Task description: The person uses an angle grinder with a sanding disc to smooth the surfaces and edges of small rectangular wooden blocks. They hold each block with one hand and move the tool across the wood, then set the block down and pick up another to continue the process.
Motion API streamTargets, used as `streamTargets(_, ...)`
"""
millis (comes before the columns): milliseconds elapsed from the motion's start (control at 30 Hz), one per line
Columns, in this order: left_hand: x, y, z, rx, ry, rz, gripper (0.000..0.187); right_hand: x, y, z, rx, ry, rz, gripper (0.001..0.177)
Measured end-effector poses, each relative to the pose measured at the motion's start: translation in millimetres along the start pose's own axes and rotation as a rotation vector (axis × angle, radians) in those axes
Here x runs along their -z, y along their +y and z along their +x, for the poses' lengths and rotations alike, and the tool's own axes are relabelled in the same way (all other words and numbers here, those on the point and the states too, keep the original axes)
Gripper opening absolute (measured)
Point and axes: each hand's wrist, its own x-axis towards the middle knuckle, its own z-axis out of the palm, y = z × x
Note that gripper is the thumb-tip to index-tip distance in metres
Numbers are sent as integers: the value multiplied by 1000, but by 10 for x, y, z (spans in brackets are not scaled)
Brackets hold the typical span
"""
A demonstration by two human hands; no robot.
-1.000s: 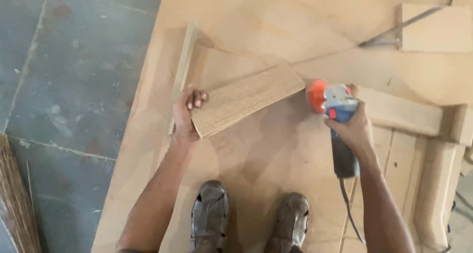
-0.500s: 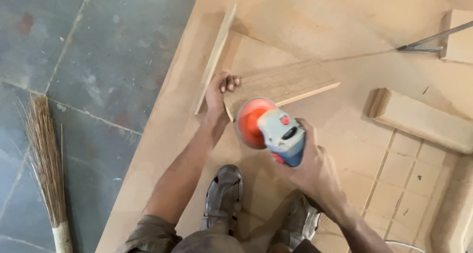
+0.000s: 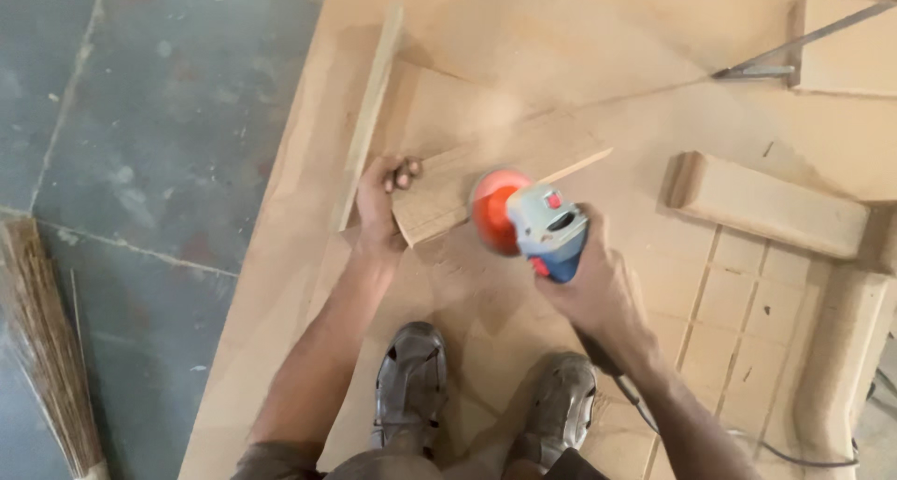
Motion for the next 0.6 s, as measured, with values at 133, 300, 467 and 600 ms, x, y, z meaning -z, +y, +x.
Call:
streamTargets(133,-94,43,-64,21,13,-13,39,156,472,267,-59,51,-72,89)
streamTargets(300,-203,61,-103,36,56,-22,40,372,1087,633,1,174,-73,87)
streamTargets(467,-228,-5,22,17,34,38,39,496,1565,930,-103,215,-73,95)
streamTargets(600,-161,25,252,-17,-24,20,38,601,1737,938,-66,277,3,94)
